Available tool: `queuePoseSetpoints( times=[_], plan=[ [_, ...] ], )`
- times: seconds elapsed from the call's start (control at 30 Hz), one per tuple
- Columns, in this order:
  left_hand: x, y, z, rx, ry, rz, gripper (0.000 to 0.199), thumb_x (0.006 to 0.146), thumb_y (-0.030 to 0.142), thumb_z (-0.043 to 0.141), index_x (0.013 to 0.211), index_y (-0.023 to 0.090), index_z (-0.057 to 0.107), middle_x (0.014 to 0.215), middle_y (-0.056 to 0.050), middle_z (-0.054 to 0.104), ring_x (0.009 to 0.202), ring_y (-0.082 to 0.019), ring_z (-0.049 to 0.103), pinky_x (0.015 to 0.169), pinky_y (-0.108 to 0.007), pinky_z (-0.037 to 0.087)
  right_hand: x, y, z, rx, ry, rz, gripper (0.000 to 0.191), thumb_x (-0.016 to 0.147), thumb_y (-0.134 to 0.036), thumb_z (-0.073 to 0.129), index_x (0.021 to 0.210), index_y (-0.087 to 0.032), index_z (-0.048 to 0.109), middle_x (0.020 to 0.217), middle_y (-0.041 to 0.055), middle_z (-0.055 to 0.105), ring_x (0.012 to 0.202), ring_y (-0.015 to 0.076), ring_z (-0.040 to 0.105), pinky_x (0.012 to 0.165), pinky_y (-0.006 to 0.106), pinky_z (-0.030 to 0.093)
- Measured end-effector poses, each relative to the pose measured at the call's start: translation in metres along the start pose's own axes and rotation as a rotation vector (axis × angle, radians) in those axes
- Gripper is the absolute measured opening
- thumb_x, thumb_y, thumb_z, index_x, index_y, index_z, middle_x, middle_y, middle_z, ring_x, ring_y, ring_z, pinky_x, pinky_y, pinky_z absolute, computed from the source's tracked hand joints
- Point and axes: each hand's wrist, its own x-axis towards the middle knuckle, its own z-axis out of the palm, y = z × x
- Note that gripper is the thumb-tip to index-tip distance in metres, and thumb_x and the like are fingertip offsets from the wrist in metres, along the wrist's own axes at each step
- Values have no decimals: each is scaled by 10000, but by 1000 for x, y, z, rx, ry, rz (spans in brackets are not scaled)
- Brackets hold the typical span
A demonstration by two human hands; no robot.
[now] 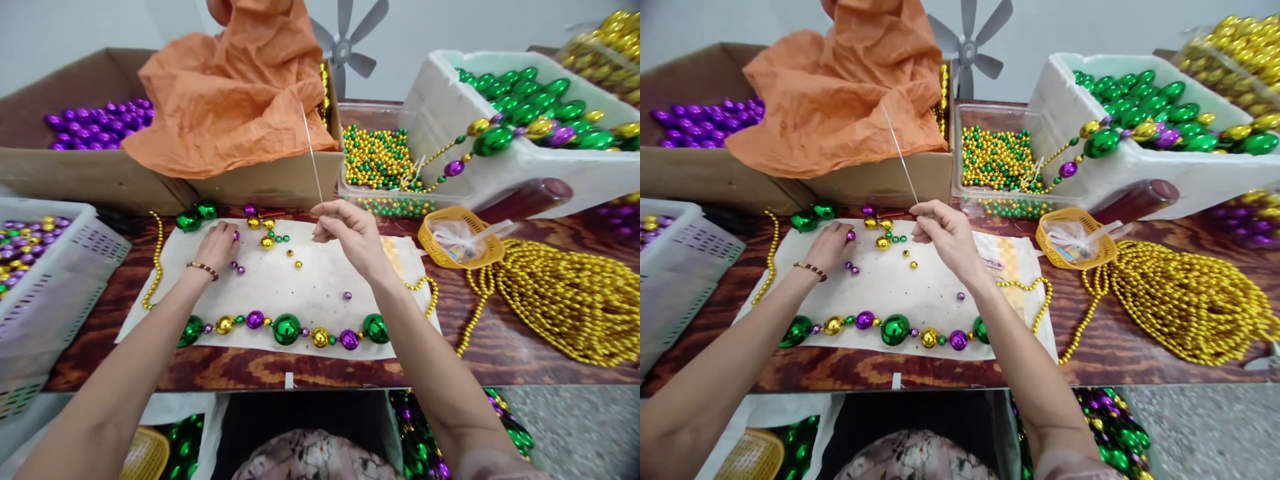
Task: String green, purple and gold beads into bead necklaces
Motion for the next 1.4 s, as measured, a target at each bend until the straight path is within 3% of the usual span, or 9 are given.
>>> queuePoseSetpoints(
  times=[0.23,0.43,0.6,0.67,0.77,0.87,1.0,1.23,1.4],
  plan=[
    [-3,26,0,-53,148,76,307,950,296,477,1215,198,599,1163,-97,579,1171,-330,504,1068,-484,404,-14,8,-13,-4,1,7,178,884,-363,634,976,-216,674,755,-14,674,688,116,659,682,266,589],
    [-8,77,-2,39,-22,131,388,978,354,494,1270,105,551,1247,-186,566,1117,-337,584,945,-432,482,-25,8,-4,39,29,21,157,888,-339,636,973,-220,691,755,-11,690,696,118,672,688,265,581],
    [-7,76,6,-48,-49,58,337,935,258,563,1245,127,566,1273,-183,588,1129,-338,607,931,-428,496,-71,37,11,69,76,167,179,889,-381,640,962,-229,702,721,-7,694,675,151,686,678,306,599],
    [-9,73,8,-231,22,23,304,901,222,593,1199,158,590,1265,-157,611,1141,-315,609,954,-425,493,-88,49,14,40,87,196,196,908,-398,621,971,-233,704,716,1,696,663,164,687,653,309,592],
    [-17,72,6,-763,92,-44,325,837,240,661,1152,193,595,1196,-100,668,1092,-250,637,912,-373,520,-105,62,14,-52,78,196,205,939,-378,578,1018,-229,694,706,13,702,644,179,682,615,308,560],
    [-32,81,-1,-1340,17,-121,353,788,285,721,1114,200,616,1096,-55,704,980,-191,666,790,-292,535,-112,68,11,-148,39,185,175,950,-333,553,1017,-227,675,708,17,708,652,186,684,618,308,542],
    [-53,99,-14,-1831,-80,-200,302,758,253,784,1036,190,684,1047,-38,722,958,-172,696,811,-274,545,-117,73,8,-169,23,183,168,944,-306,526,979,-210,658,707,14,704,647,168,681,609,273,536],
    [-62,116,-25,-2194,-122,-303,218,834,171,741,1050,162,717,985,-46,761,949,-202,741,975,-364,567,-127,76,10,-233,-13,132,191,953,-287,502,970,-195,668,681,5,695,611,140,677,608,227,533],
    [-61,122,-31,-2318,-105,-454,156,964,178,582,1050,127,701,997,-83,770,953,-188,743,956,-340,592,-133,73,12,-328,-57,53,214,966,-241,482,981,-187,689,653,-2,675,581,129,660,584,214,502]
  ],
)
